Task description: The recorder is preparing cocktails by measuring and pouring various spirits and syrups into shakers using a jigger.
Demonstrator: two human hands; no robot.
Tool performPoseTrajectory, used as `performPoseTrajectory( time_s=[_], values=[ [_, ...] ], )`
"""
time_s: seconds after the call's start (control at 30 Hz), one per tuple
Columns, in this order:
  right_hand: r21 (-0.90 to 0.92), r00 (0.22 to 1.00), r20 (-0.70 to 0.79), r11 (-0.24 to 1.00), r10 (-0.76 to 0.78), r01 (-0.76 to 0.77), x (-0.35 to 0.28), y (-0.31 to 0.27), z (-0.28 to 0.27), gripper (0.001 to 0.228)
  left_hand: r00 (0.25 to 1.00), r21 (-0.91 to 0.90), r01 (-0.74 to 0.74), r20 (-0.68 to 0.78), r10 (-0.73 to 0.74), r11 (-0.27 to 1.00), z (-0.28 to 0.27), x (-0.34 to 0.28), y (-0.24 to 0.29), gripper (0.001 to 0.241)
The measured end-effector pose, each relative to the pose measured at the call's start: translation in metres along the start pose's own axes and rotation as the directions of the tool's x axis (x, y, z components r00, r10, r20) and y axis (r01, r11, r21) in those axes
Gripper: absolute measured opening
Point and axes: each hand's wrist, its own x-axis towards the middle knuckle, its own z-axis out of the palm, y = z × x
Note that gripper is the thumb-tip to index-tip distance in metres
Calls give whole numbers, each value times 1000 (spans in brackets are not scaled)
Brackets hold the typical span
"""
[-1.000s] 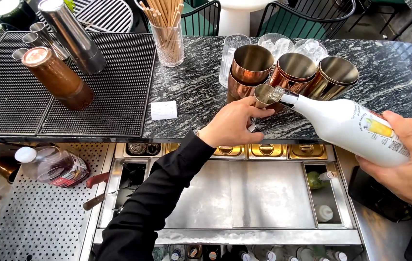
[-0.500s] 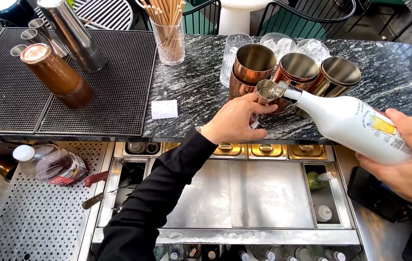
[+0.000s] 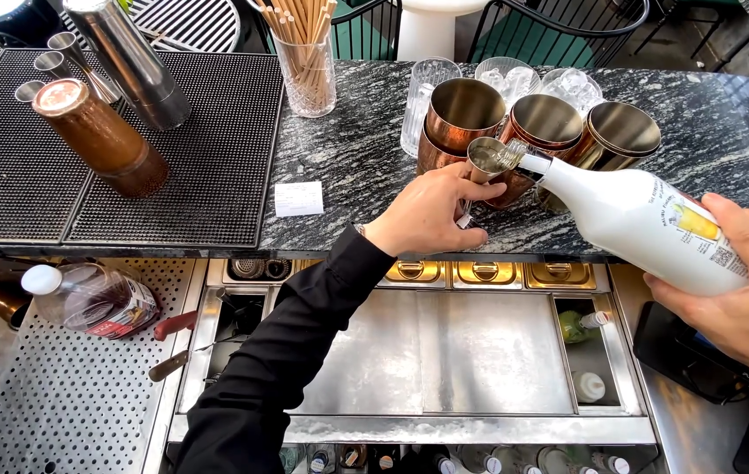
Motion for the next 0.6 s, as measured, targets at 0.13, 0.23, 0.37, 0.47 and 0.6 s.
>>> performPoseTrajectory(
  time_s=[0.13,0.23,0.37,0.47,0.6],
  values=[
    [-2,1000,0,1000,21,-21,3,-8,-2,83,999,22,-33,-14,33,999,-2,2,1,62],
    [-59,999,-10,998,36,-37,6,-27,-6,82,999,-1,-36,-16,36,999,-6,1,6,61],
    [36,981,-80,984,175,-172,9,-49,5,86,1000,-108,-12,1,12,994,-24,10,20,59],
    [187,938,-113,935,327,-303,9,-62,24,93,994,-254,78,96,-55,964,-36,17,21,61],
    [481,818,-3,718,575,-503,15,-74,46,97,960,-875,241,279,31,420,-30,25,-17,66]
  ],
)
